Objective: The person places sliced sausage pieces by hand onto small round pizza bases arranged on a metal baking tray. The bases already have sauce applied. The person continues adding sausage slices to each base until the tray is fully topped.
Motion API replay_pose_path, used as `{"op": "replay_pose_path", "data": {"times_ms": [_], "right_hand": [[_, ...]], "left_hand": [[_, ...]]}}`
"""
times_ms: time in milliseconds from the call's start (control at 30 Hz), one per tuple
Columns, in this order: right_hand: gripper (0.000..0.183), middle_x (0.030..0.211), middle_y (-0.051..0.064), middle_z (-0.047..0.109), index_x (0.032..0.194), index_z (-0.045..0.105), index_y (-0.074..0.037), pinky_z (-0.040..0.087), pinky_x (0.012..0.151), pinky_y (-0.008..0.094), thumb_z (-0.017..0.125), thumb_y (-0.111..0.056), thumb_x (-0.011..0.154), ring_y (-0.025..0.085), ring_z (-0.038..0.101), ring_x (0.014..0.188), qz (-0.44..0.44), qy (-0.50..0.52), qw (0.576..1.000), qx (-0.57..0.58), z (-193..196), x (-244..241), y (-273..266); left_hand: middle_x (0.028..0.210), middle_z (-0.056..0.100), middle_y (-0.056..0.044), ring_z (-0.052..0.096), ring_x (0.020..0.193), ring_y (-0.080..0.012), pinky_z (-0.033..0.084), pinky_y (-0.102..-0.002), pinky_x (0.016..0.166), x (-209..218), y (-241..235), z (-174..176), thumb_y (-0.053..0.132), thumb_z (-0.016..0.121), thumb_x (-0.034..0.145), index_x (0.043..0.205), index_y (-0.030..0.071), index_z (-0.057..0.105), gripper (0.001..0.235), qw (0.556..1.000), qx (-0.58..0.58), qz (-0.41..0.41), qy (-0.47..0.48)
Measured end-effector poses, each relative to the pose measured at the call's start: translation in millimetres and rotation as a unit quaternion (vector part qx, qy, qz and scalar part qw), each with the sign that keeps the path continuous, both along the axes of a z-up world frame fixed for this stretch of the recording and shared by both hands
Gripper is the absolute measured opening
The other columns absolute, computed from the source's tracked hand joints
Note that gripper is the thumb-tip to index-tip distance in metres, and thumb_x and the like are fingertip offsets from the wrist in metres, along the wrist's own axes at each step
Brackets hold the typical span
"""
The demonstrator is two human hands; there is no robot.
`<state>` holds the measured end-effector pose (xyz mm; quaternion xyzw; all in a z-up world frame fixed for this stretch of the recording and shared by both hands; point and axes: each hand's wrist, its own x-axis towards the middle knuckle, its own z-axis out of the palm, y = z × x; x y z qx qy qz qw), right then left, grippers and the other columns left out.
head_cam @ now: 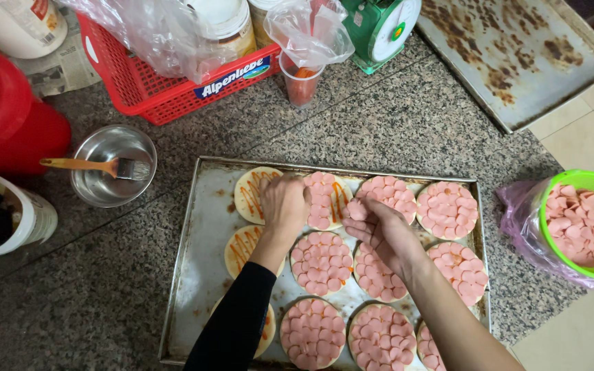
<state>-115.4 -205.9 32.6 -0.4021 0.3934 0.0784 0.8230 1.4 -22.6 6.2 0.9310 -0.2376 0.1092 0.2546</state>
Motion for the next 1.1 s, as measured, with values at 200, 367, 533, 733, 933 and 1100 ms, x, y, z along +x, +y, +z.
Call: {"op": "replay_pose_path", "data": {"times_ms": [200, 367, 533, 733, 933, 1100], "right_hand": [[0.028, 0.109, 0.013, 0.072, 0.124, 0.057, -0.002, 0.06, 0.091, 0.04, 0.05, -0.018, 0.102, 0.027, 0.074, 0.096, -0.001, -0.032, 0.999, 0.0, 7, 4, 8], [0.026, 0.107, 0.012, 0.072, 0.121, 0.062, 0.0, 0.061, 0.092, 0.041, 0.053, -0.017, 0.105, 0.027, 0.071, 0.095, 0.043, -0.066, 0.997, 0.001, -1, 1, 18], [0.026, 0.109, 0.015, 0.074, 0.118, 0.064, 0.001, 0.061, 0.093, 0.04, 0.05, -0.016, 0.104, 0.03, 0.074, 0.103, 0.055, -0.055, 0.997, 0.004, -4, 0, 18], [0.023, 0.113, 0.018, 0.072, 0.117, 0.061, 0.001, 0.061, 0.095, 0.041, 0.051, -0.015, 0.104, 0.032, 0.074, 0.106, 0.026, -0.034, 0.999, 0.016, -9, -4, 12], [0.025, 0.113, 0.014, 0.072, 0.12, 0.062, -0.001, 0.061, 0.094, 0.041, 0.055, -0.016, 0.103, 0.031, 0.072, 0.1, 0.056, -0.04, 0.997, 0.015, -14, -5, 15], [0.025, 0.11, 0.018, 0.074, 0.119, 0.063, -0.001, 0.06, 0.094, 0.041, 0.055, -0.017, 0.102, 0.03, 0.075, 0.101, 0.067, -0.033, 0.997, 0.01, -6, -6, 10]], "left_hand": [[0.079, 0.071, -0.012, 0.069, 0.069, -0.0281, 0.051, -0.042, 0.068, -23, 3, 28, 0.034, 0.073, 0.094, 0.084, 0.005, 0.074, 0.031, 0.944, -0.16, -0.017, 0.289], [0.109, 0.073, -0.01, 0.073, 0.086, -0.0248, 0.057, -0.034, 0.072, -47, 5, 32, 0.021, 0.075, 0.088, 0.098, 0.004, 0.074, 0.02, 0.932, -0.296, -0.13, 0.164], [0.092, 0.073, -0.008, 0.073, 0.075, -0.0208, 0.058, -0.032, 0.067, -47, 16, 17, 0.017, 0.077, 0.087, 0.092, 0.005, 0.075, 0.013, 0.931, -0.292, -0.063, 0.211], [0.084, 0.074, -0.009, 0.071, 0.071, -0.0204, 0.055, -0.034, 0.066, -26, 32, 8, 0.018, 0.075, 0.09, 0.093, 0.005, 0.076, 0.014, 0.949, -0.219, -0.023, 0.225], [0.09, 0.074, -0.009, 0.072, 0.074, -0.0193, 0.058, -0.032, 0.067, -45, 8, 16, 0.018, 0.078, 0.084, 0.095, 0.005, 0.075, 0.017, 0.934, -0.245, -0.117, 0.233], [0.094, 0.074, -0.008, 0.074, 0.078, -0.0175, 0.059, -0.03, 0.067, -44, 8, 11, 0.02, 0.077, 0.087, 0.093, 0.005, 0.074, 0.017, 0.919, -0.302, -0.084, 0.239]]}}
